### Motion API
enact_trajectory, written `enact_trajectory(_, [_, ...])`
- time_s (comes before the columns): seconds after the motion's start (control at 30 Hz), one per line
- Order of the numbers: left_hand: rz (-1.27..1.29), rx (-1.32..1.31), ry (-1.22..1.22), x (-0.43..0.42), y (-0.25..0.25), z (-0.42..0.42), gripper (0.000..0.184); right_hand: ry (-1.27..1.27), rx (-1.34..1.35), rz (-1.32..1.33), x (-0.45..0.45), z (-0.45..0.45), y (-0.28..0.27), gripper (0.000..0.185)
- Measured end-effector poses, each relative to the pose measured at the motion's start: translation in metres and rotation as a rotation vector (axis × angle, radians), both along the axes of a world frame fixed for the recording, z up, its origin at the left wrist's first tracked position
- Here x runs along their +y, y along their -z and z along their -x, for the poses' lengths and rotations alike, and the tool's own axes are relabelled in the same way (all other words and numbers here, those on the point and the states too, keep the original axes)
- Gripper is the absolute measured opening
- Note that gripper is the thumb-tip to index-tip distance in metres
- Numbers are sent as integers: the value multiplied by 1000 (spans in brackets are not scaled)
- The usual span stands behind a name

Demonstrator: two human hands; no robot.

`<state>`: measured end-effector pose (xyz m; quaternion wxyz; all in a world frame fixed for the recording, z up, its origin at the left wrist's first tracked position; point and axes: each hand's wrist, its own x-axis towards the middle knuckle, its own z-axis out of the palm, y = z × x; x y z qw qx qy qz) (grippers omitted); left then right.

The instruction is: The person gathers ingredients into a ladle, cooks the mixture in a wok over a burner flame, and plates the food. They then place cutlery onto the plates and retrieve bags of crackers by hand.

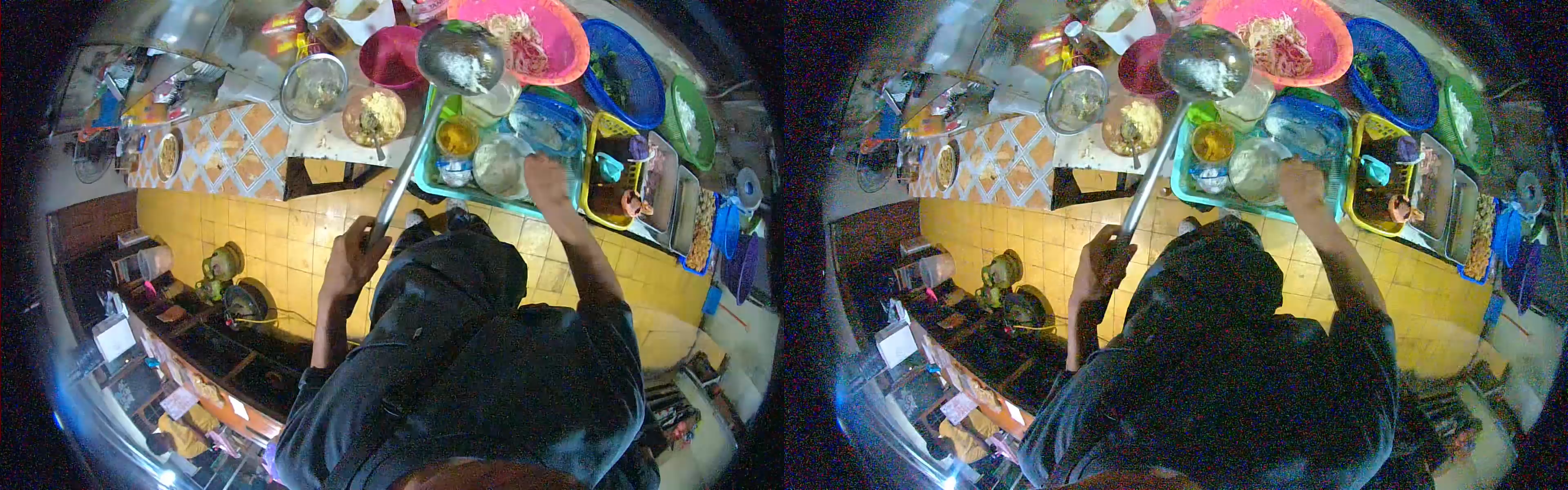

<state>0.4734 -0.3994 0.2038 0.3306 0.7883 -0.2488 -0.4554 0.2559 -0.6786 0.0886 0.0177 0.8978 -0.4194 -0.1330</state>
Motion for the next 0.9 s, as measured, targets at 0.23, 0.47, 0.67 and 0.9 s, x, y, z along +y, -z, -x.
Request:
enact_trajectory(0.23, [-19, -60, -72, 36, -9, -7, 22, -149, -227, -66, 11, -3, 40, 13])
enact_trajectory(0.47, [-143, -50, -36, 69, -3, -13, 26, -114, -381, -299, 13, 30, 6, 18])
enact_trajectory(0.67, [-209, -102, 67, 95, 7, -16, 24, -9, -385, -349, 10, 43, -24, 18])
enact_trajectory(0.9, [-148, -102, 176, 90, 10, -9, 22, -43, -439, -319, -5, 49, -45, 17])
